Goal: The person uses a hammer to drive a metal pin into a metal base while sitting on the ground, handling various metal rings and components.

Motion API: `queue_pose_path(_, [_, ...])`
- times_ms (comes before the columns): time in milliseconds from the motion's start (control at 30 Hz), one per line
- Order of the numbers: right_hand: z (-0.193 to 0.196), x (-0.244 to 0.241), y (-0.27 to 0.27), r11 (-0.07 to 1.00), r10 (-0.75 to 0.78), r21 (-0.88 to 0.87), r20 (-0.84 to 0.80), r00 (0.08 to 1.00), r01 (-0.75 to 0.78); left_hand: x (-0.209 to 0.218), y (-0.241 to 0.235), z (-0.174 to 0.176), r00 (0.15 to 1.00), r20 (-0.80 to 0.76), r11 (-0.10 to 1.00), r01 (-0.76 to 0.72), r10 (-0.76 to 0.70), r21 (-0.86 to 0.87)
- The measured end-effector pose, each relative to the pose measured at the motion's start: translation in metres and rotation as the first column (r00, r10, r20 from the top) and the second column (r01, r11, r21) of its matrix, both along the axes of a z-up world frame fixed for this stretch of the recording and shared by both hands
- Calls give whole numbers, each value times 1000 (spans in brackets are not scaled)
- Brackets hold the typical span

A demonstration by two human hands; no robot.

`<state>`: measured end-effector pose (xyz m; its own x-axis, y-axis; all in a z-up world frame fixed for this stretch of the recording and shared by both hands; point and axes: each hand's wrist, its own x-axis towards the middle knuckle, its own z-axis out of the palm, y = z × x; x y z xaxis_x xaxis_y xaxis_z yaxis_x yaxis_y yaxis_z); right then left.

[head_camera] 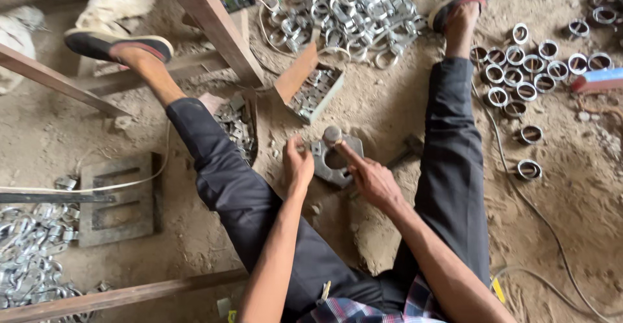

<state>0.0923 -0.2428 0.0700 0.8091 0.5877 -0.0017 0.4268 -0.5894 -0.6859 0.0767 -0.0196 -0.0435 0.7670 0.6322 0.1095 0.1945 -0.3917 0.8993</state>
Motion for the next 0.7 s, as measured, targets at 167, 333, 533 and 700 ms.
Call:
queue_pose_path(167, [16, -8, -21, 978, -84, -195, -47, 995, 73, 19, -22, -14, 989, -149, 938, 40, 13, 345])
queue_pose_path(333, [3, -4, -17, 980, -129, -166, -137, 982, 106, 17, -19, -50, 983, -180, 948, 80, -24, 309])
queue_pose_path(533, [-12, -1, -24, 999, -28, 39, 3, 1000, 28, 14, -14, -86, 999, 33, 882, -4, -13, 472])
queue_pose_path(700, [-13, -1, -19, 994, -105, -27, -109, 988, 103, 11, -13, -73, 995, -75, 945, -34, 61, 325])
